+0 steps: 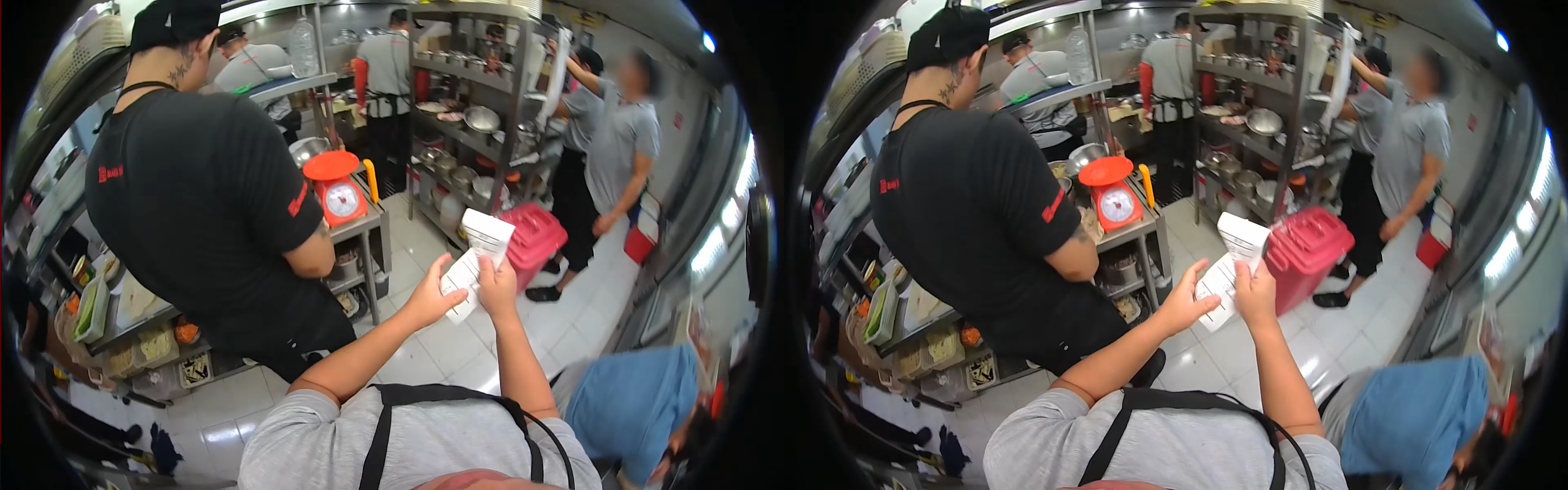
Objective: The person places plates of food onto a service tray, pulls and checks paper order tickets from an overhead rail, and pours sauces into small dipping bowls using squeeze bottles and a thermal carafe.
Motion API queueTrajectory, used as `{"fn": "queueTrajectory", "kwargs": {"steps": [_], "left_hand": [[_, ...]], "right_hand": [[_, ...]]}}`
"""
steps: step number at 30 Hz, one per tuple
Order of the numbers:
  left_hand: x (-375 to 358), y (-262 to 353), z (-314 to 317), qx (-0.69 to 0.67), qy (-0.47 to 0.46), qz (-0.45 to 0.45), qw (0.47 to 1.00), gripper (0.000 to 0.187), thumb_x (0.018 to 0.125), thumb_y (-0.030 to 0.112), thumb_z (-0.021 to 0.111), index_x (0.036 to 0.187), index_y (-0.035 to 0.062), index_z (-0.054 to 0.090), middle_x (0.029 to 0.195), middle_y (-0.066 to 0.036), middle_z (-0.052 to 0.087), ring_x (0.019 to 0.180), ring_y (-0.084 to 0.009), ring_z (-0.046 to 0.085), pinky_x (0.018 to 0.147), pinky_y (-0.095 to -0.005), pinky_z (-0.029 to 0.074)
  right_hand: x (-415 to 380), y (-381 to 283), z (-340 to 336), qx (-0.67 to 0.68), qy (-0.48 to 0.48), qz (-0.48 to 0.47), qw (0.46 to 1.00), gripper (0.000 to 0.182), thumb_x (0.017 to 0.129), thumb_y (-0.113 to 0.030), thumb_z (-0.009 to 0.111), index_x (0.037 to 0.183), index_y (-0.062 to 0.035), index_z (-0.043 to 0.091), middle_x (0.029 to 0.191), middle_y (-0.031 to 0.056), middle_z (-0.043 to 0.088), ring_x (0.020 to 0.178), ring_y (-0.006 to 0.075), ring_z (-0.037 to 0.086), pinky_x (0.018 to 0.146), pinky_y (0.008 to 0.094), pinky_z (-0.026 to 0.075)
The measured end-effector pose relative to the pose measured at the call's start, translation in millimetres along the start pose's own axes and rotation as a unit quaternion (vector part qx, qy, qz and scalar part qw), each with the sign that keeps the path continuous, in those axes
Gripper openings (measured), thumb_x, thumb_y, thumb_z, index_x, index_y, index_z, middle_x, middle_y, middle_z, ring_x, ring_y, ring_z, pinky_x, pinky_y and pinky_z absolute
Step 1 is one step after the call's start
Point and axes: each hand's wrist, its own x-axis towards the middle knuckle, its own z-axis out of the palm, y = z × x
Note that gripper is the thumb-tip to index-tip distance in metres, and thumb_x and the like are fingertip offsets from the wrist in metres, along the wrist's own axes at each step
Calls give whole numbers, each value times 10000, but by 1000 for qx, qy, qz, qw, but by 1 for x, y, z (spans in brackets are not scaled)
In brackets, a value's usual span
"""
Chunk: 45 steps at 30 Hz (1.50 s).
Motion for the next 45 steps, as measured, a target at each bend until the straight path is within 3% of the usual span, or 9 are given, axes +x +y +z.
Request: {"fn": "queueTrajectory", "kwargs": {"steps": [2,5,9,17,21,32,39,43,45], "left_hand": [[35,13,-7,-206,-37,-130,969,516,761,163,585,1172,-5,323,1083,-104,473,942,-139,481,807,-266,389],[56,4,-30,-37,16,-84,996,249,778,88,543,997,-14,482,868,-38,568,773,-84,533,696,-213,421],[40,25,-68,106,177,-71,976,136,762,52,515,877,-14,541,781,-45,581,700,-77,533,635,-224,429],[-30,57,-122,83,302,20,949,136,781,22,454,884,-37,522,780,-46,568,696,-68,505,638,-209,412],[-101,91,-154,203,319,79,922,149,793,22,463,903,-46,537,736,-59,576,626,-66,501,572,-205,416],[-388,201,-310,149,573,177,786,175,828,48,410,985,-30,416,807,-110,556,493,-95,481,396,-182,387],[-442,207,-391,139,633,130,751,189,811,55,437,995,9,437,829,-71,561,508,-68,489,376,-167,370],[-415,206,-442,85,657,152,733,185,809,66,446,985,7,444,834,-59,556,559,-68,496,400,-164,376],[-392,213,-466,63,645,185,738,165,809,77,454,955,1,454,810,-56,554,548,-67,481,406,-170,372]], "right_hand": [[35,3,0,33,-22,-27,999,236,821,-129,459,986,30,516,839,119,601,767,189,573,688,286,434],[67,21,19,60,-44,-167,983,197,832,-106,448,946,44,505,763,82,580,675,155,547,631,263,436],[96,24,17,210,-29,21,977,128,842,-92,440,824,22,496,667,32,509,536,72,463,494,192,375],[76,8,36,173,-119,-87,974,203,746,-25,550,950,-18,543,1024,95,445,902,158,460,751,258,380],[27,-54,87,204,-218,-135,945,241,729,7,549,968,-20,553,953,82,522,866,174,505,751,254,393],[-155,-258,301,391,-506,-252,727,230,746,-9,536,974,14,540,923,123,580,839,224,563,745,281,428],[-175,-301,369,406,-545,-220,700,176,757,32,492,926,17,540,940,80,528,700,112,514,606,232,424],[-172,-313,394,364,-598,-260,665,210,745,35,521,950,14,555,1119,128,458,1002,207,494,827,295,402],[-170,-315,406,402,-591,-264,647,197,747,33,515,939,7,548,1090,118,449,883,182,510,744,261,415]]}}
